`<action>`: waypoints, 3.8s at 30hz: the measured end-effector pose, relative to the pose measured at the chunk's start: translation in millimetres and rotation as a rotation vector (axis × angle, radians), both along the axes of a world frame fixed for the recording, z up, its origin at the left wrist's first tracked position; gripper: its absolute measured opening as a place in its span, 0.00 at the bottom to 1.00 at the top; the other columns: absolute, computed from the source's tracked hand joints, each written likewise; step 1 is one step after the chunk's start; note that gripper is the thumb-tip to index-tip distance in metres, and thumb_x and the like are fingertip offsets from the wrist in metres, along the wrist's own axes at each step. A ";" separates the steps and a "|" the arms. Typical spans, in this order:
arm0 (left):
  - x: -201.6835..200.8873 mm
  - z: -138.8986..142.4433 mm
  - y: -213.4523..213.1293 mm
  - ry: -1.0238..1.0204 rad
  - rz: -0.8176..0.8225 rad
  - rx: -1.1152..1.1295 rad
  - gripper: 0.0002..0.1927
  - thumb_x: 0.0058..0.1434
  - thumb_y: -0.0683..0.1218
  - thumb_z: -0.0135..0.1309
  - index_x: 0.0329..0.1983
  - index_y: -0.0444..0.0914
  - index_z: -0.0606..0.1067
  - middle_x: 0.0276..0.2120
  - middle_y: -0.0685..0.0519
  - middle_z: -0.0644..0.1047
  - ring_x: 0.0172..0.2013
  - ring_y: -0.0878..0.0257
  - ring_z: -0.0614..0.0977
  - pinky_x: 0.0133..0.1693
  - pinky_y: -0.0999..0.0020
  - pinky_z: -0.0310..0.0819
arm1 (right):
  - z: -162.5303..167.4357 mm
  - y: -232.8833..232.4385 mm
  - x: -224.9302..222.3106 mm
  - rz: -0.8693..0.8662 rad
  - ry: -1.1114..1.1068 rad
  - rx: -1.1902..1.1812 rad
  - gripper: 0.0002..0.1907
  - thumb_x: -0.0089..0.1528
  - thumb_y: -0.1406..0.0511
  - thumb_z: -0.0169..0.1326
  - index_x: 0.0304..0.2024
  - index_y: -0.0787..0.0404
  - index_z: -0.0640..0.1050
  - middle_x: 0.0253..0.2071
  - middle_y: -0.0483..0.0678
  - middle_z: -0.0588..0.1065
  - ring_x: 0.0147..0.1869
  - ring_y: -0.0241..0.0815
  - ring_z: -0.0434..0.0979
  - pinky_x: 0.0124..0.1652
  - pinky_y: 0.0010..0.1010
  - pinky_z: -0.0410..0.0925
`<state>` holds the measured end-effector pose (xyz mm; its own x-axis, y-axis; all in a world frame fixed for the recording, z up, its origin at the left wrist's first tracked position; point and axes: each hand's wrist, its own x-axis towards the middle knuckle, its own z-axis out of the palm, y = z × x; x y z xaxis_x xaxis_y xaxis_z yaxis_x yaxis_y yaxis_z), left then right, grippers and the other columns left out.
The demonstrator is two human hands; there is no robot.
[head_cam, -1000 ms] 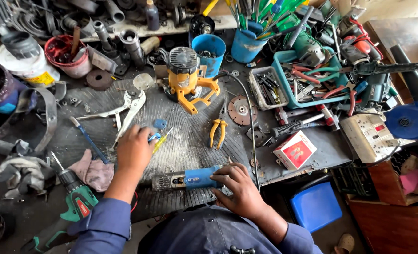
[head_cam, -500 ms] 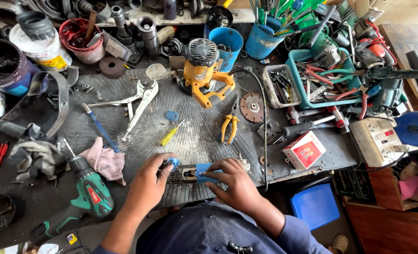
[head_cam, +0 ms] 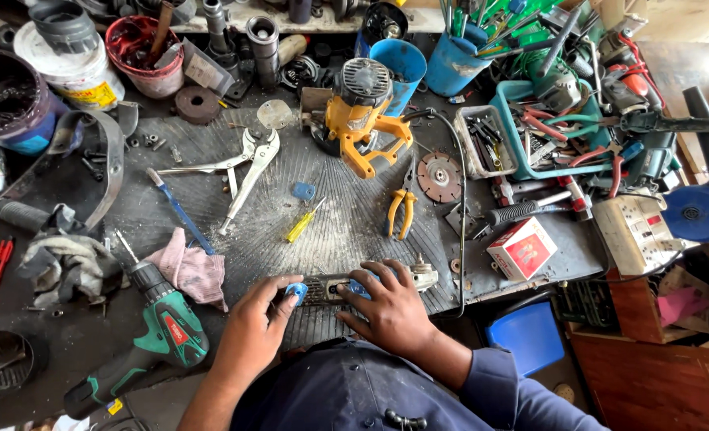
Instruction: The person repairs a blue handheld power tool at a cluttered workbench. They open the tool's housing, manipulate its internal wires and components, connect it to a power supply to test it, then reassemble the housing and handle the tool.
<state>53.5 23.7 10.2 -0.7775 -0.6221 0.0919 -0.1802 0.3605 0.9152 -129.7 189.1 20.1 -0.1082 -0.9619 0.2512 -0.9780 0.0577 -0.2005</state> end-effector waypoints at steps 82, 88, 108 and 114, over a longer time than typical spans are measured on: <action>-68.0 -11.4 48.6 -0.421 -0.059 -0.077 0.23 0.57 0.40 0.61 0.58 0.40 0.77 0.44 0.47 0.75 0.42 0.50 0.80 0.44 0.57 0.74 | -11.4 25.7 -56.4 -0.013 -0.416 -0.012 0.20 0.56 0.59 0.65 0.49 0.56 0.81 0.48 0.46 0.76 0.52 0.48 0.76 0.53 0.41 0.67; -71.6 -4.7 25.5 -0.507 -0.263 -0.484 0.20 0.53 0.41 0.64 0.50 0.44 0.82 0.42 0.52 0.77 0.47 0.52 0.77 0.50 0.60 0.73 | -15.5 15.5 -53.7 0.066 -0.393 -0.062 0.19 0.56 0.58 0.65 0.48 0.57 0.81 0.48 0.46 0.77 0.54 0.49 0.77 0.54 0.42 0.67; -117.8 -23.0 -27.3 -0.911 -0.587 -0.135 0.28 0.44 0.59 0.72 0.47 0.44 0.83 0.39 0.42 0.82 0.43 0.46 0.84 0.47 0.55 0.78 | -42.5 9.2 -49.0 0.131 -0.274 -0.196 0.10 0.60 0.62 0.62 0.43 0.57 0.83 0.52 0.43 0.80 0.59 0.45 0.80 0.58 0.42 0.72; -133.5 -11.3 -23.6 -0.923 -0.646 -0.273 0.22 0.47 0.59 0.69 0.38 0.40 0.83 0.35 0.43 0.82 0.41 0.44 0.83 0.44 0.50 0.78 | -44.2 9.1 -56.2 0.159 -0.251 -0.211 0.10 0.63 0.62 0.62 0.45 0.57 0.83 0.54 0.44 0.80 0.60 0.46 0.79 0.58 0.41 0.72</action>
<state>-80.0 0.1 -1.1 -0.7846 -0.1318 -0.6059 -0.4495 0.7939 0.4094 -185.9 198.2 -24.0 -0.0446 -0.9014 0.4306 -0.8904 -0.1596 -0.4264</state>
